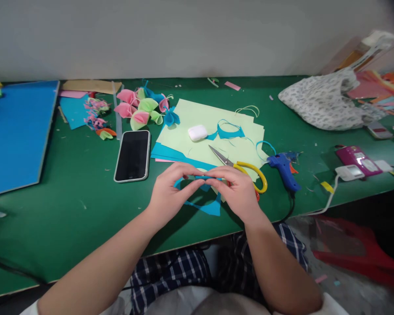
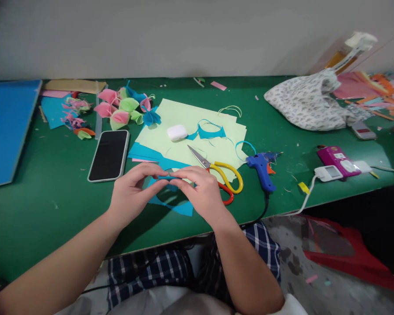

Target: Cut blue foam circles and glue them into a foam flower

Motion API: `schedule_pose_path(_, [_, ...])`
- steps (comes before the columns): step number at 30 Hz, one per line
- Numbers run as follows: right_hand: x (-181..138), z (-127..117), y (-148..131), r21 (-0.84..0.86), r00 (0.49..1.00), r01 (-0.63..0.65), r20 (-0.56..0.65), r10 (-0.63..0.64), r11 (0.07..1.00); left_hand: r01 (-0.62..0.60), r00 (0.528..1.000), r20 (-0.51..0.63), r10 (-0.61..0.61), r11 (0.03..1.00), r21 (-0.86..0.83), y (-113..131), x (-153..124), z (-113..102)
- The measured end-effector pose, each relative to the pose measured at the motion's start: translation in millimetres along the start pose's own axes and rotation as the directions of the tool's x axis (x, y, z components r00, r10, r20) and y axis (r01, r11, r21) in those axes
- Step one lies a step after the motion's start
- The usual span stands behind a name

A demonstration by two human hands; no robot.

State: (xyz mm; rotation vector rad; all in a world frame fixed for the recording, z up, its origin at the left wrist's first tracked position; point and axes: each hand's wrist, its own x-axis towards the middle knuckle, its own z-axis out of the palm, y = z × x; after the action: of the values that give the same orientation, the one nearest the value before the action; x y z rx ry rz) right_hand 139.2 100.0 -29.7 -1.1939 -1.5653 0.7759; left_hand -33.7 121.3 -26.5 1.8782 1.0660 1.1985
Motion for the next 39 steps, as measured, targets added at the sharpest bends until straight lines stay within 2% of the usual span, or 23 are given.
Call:
schedule_pose_path(7, [1.9,-4.1,0.1,-0.05,1.0,0.019,-0.019,-0.02,0.999,0.029,0.999,-0.017,-0.029,0.999,0.014,-1.3,0.4,0.3])
schedule_pose_path(9, [2.8,-4.0,-0.4,-0.021,0.999,-0.01,-0.031,0.01,1.0,0.022,1.0,-0.018,-0.022,1.0,-0.002,-2.3,-0.4,-0.5])
schedule_pose_path(13, [4.7,-2.8,3.4,0.233,0.975,-0.166,-0.105,0.195,0.958,0.011,0.995,-0.094,-0.018,0.997,-0.074,-3.8,-2.5,-2.1])
schedule_pose_path(16, [5.9,-0.8,10.7,0.465,0.922,-0.266,-0.134,0.364,0.844,-0.025,0.991,-0.135,0.019,0.999,-0.038,-2.7,-3.6,-1.7])
schedule_pose_path(18, [6.4,1.9,14.8,0.547,0.902,-0.28,-0.132,0.412,0.789,-0.054,0.993,-0.106,0.055,0.998,0.014,-0.3,-4.0,-0.8])
schedule_pose_path(23, [5.6,11.1,15.7,0.58,0.911,-0.276,-0.098,0.402,0.766,-0.052,0.998,-0.026,0.054,0.995,0.082,6.8,-4.1,0.7])
schedule_pose_path(29, [3.2,13.6,13.1,0.607,0.922,-0.287,-0.034,0.385,0.741,-0.05,0.996,-0.07,0.061,0.987,0.154,7.5,-4.0,0.3])
schedule_pose_path(32, [1.8,12.9,11.8,0.577,0.933,-0.283,-0.019,0.358,0.766,-0.043,0.993,-0.103,0.06,0.986,0.159,6.3,-4.4,-1.3])
schedule_pose_path(36, [0.3,12.5,11.2,0.52,0.947,-0.276,0.002,0.323,0.808,-0.03,0.997,-0.066,0.036,0.995,0.09,6.3,-4.4,-3.1])
schedule_pose_path(39, [0.3,11.9,11.8,0.524,0.952,-0.263,0.004,0.307,0.81,-0.047,0.997,-0.053,0.052,0.994,0.101,6.1,-3.3,-2.1])
